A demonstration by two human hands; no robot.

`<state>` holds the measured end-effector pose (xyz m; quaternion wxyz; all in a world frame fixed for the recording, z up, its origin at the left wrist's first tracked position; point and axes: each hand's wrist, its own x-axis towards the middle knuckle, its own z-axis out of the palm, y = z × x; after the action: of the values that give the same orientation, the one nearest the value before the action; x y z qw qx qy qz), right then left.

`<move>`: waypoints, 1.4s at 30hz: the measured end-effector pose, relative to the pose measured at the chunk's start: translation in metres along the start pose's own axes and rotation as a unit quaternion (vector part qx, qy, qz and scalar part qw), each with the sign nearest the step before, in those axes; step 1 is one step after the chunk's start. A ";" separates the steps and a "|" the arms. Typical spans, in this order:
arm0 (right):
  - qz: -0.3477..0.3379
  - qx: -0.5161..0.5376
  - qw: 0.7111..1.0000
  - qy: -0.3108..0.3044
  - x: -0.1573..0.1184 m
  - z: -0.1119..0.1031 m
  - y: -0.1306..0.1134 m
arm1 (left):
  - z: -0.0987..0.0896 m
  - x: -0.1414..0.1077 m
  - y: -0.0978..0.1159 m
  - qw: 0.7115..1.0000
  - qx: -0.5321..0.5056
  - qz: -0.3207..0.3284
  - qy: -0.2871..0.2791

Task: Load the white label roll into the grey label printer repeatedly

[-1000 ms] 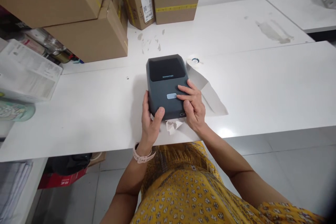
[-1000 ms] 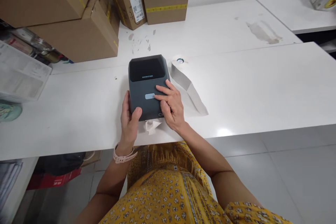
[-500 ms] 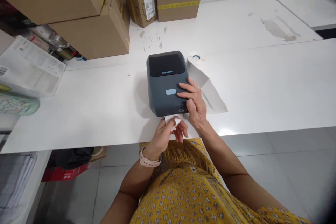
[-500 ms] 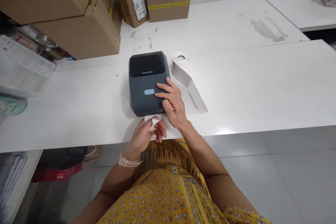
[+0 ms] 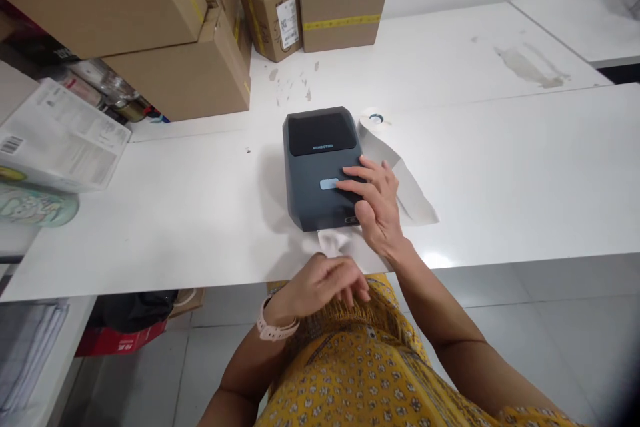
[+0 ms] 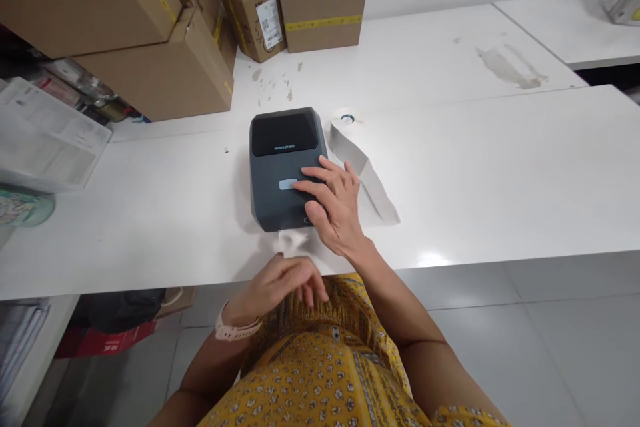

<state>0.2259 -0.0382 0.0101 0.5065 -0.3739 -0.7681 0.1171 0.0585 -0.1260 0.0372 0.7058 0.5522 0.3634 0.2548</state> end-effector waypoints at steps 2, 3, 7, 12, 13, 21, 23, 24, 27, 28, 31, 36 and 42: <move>-0.015 -0.049 0.998 -0.040 0.008 -0.008 -0.005 | -0.011 -0.016 0.016 0.994 0.102 0.031 -0.032; -0.023 -0.065 0.996 -0.057 0.013 -0.012 -0.008 | -0.017 -0.023 0.024 0.990 0.133 0.043 -0.006; -0.044 -0.101 0.989 -0.098 0.033 -0.023 -0.019 | -0.047 -0.036 0.046 0.952 0.162 0.146 0.214; -0.082 -0.108 0.982 -0.133 0.046 -0.015 -0.023 | -0.084 -0.008 0.048 0.846 0.200 0.227 0.440; -0.084 -0.106 0.982 -0.134 0.046 -0.013 -0.021 | -0.090 0.001 0.045 0.837 0.195 0.234 0.454; 0.009 0.018 0.997 -0.073 -0.002 -0.011 0.006 | -0.115 0.034 0.003 0.863 0.126 0.175 0.456; 0.048 0.055 0.996 -0.047 -0.016 -0.013 0.012 | -0.118 0.034 -0.001 0.880 0.117 0.180 0.423; 0.060 0.065 0.995 -0.040 -0.021 -0.014 0.012 | -0.118 0.034 -0.002 0.886 0.111 0.185 0.411; 0.038 0.065 0.996 -0.042 -0.018 -0.018 0.009 | -0.118 0.035 -0.002 0.890 0.093 0.204 0.398; 0.018 0.063 0.997 -0.045 -0.012 -0.019 0.007 | -0.117 0.036 -0.002 0.890 0.085 0.212 0.396; -0.032 0.049 0.997 -0.044 0.019 -0.023 0.000 | -0.113 0.039 -0.005 0.895 0.074 0.200 0.392; -0.094 0.006 0.996 -0.001 0.090 -0.022 0.000 | -0.109 0.044 -0.011 0.899 0.123 0.147 0.393; -0.083 -0.014 0.996 0.040 0.170 -0.013 0.010 | -0.109 0.044 -0.008 0.901 0.114 0.145 0.394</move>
<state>0.2064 0.0842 0.1281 0.5398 -0.3204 -0.7770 0.0485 -0.0015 -0.0303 0.0054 0.3929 0.5296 0.5543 0.5078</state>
